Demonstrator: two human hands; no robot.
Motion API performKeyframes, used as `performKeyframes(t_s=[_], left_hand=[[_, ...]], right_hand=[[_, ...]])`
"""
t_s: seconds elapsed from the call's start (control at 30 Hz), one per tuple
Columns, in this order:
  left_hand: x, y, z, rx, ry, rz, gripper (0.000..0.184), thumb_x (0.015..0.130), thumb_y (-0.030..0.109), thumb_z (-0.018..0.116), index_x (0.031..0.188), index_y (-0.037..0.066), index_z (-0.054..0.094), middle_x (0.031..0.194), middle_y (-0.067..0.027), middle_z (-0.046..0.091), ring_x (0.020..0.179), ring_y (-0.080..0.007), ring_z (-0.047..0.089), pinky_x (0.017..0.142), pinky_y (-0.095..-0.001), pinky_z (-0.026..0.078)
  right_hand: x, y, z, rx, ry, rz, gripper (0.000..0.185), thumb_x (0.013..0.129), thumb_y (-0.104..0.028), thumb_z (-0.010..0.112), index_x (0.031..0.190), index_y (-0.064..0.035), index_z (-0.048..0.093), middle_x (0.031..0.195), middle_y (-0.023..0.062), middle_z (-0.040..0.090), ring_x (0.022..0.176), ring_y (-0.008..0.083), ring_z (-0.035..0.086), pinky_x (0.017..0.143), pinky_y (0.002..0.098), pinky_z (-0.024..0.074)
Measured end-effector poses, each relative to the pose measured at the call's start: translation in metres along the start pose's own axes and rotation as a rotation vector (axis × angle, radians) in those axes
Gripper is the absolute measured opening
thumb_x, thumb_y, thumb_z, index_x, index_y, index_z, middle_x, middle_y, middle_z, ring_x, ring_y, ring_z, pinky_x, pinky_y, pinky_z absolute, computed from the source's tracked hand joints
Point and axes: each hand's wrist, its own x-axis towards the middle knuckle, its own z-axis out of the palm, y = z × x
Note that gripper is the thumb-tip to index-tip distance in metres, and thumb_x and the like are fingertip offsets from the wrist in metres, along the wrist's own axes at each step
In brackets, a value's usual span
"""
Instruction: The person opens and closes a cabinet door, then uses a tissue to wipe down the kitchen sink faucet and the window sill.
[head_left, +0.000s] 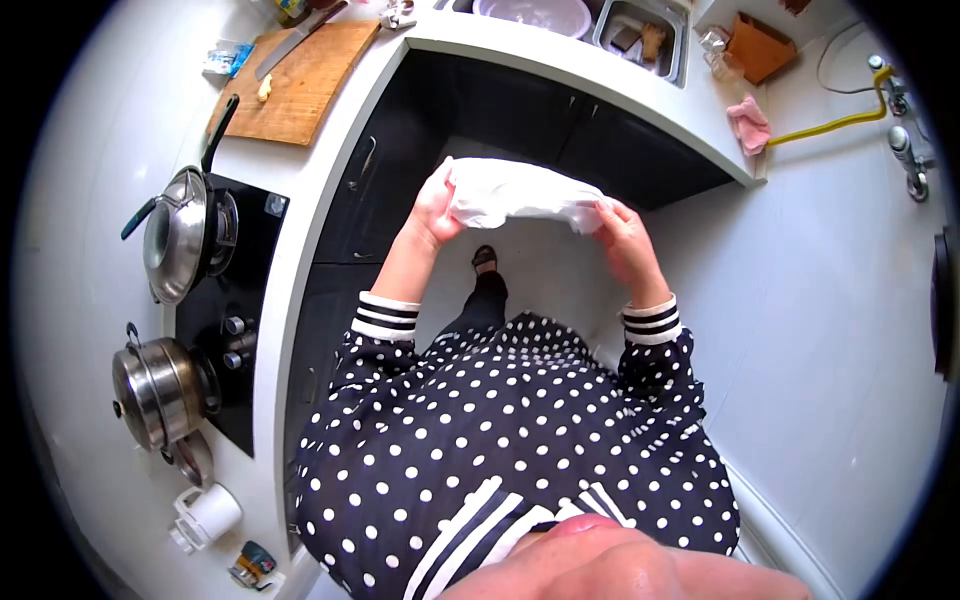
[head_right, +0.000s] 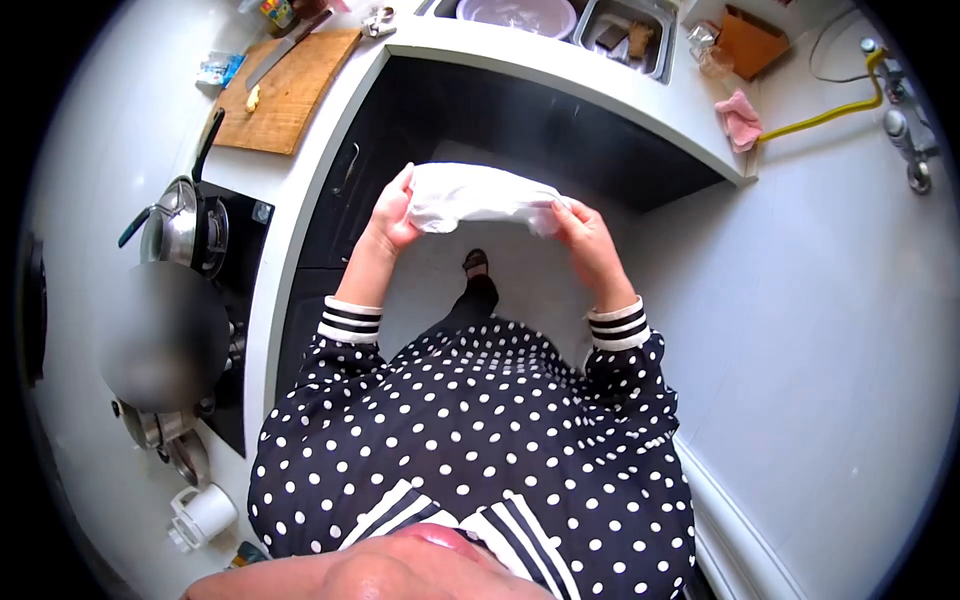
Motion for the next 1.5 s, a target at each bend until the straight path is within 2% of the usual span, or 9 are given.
performKeyframes(t_s=[0.27, 0.33, 0.47, 0.7, 0.8, 1.07, 1.23, 1.27, 1.5], left_hand=[[0.03, 0.085, 0.054, 0.226, -0.196, -0.018, 0.045, 0.094, 0.033, 0.032, 0.122, -0.001, 0.043, 0.113, -0.0133, 0.056, 0.103, -0.022, 0.056, 0.09, -0.0361, 0.044], [0.043, 0.097, 0.064, 0.335, -0.236, -0.109, 0.044, 0.094, 0.033, 0.036, 0.119, -0.002, 0.045, 0.111, -0.0127, 0.057, 0.099, -0.0199, 0.057, 0.087, -0.0328, 0.046], [0.057, 0.112, 0.09, 0.549, -0.292, -0.276, 0.044, 0.092, 0.035, 0.041, 0.114, -0.002, 0.048, 0.102, -0.0092, 0.059, 0.088, -0.0146, 0.06, 0.078, -0.0283, 0.048], [0.084, 0.159, 0.091, 0.503, -0.327, -0.228, 0.06, 0.091, 0.047, 0.033, 0.121, -0.005, 0.042, 0.115, -0.0164, 0.054, 0.103, -0.0229, 0.056, 0.089, -0.0339, 0.045], [0.103, 0.16, 0.061, 0.158, -0.352, -0.191, 0.091, 0.081, 0.07, 0.022, 0.13, -0.007, 0.031, 0.129, -0.0234, 0.04, 0.12, -0.0314, 0.04, 0.101, -0.0433, 0.031], [0.101, 0.076, 0.023, -0.006, -0.266, -0.392, 0.093, 0.075, 0.077, 0.023, 0.133, 0.005, 0.033, 0.133, -0.0139, 0.039, 0.12, -0.0295, 0.04, 0.099, -0.0467, 0.03], [0.098, 0.082, 0.036, 0.342, -0.245, 0.035, 0.067, 0.081, 0.042, 0.059, 0.133, 0.008, 0.033, 0.127, -0.0106, 0.045, 0.116, -0.0229, 0.044, 0.096, -0.0413, 0.035], [0.101, 0.087, 0.036, 0.331, -0.205, 0.088, 0.064, 0.077, 0.014, 0.067, 0.132, 0.009, 0.034, 0.121, -0.0083, 0.049, 0.113, -0.0195, 0.046, 0.095, -0.036, 0.037], [0.094, 0.111, 0.033, 0.79, -0.265, 0.367, 0.058, 0.073, 0.001, 0.066, 0.126, 0.009, 0.043, 0.107, -0.0054, 0.056, 0.099, -0.0131, 0.053, 0.088, -0.0267, 0.04]], right_hand=[[0.053, -0.038, -0.031, -0.039, -0.499, 0.298, 0.04, 0.088, -0.028, 0.049, 0.111, 0.0041, 0.055, 0.121, 0.0088, 0.05, 0.113, 0.0173, 0.044, 0.096, 0.029, 0.0323], [0.08, -0.039, -0.004, -0.509, -0.351, 0.151, 0.054, 0.085, -0.041, 0.052, 0.118, 0.0013, 0.05, 0.126, 0.0111, 0.047, 0.118, 0.0196, 0.04, 0.098, 0.0317, 0.031], [0.13, -0.024, 0.05, 0.207, -0.373, -0.142, 0.089, 0.068, -0.052, 0.068, 0.132, -0.0024, 0.031, 0.125, 0.0096, 0.047, 0.116, 0.0181, 0.042, 0.098, 0.0315, 0.0313], [0.144, -0.065, 0.062, -0.076, -0.547, 0.037, 0.038, 0.086, -0.021, 0.058, 0.118, -0.0018, 0.049, 0.108, 0.0033, 0.056, 0.102, 0.0111, 0.05, 0.089, 0.0264, 0.0388], [0.137, -0.083, 0.07, 0.262, -0.492, 0.111, 0.036, 0.09, -0.022, 0.051, 0.119, -0.0017, 0.047, 0.111, 0.0042, 0.055, 0.102, 0.0124, 0.051, 0.089, 0.0272, 0.0399], [0.162, -0.088, 0.035, 0.147, -0.305, 0.199, 0.039, 0.091, -0.03, 0.047, 0.119, -0.0017, 0.045, 0.11, 0.0061, 0.054, 0.098, 0.0133, 0.052, 0.087, 0.0282, 0.0414], [0.164, -0.095, 0.034, 0.144, -0.255, 0.189, 0.04, 0.089, -0.028, 0.05, 0.118, -0.0002, 0.045, 0.109, 0.0074, 0.054, 0.098, 0.0145, 0.053, 0.086, 0.0281, 0.0424], [0.166, -0.095, 0.032, 0.137, -0.258, 0.198, 0.04, 0.089, -0.026, 0.052, 0.118, 0.0001, 0.046, 0.108, 0.0074, 0.054, 0.097, 0.0145, 0.053, 0.085, 0.0276, 0.0429], [0.171, -0.096, 0.02, -0.16, -0.335, 0.256, 0.037, 0.084, -0.024, 0.059, 0.111, 0.0016, 0.054, 0.102, 0.0053, 0.058, 0.091, 0.0116, 0.055, 0.082, 0.0246, 0.0435]])
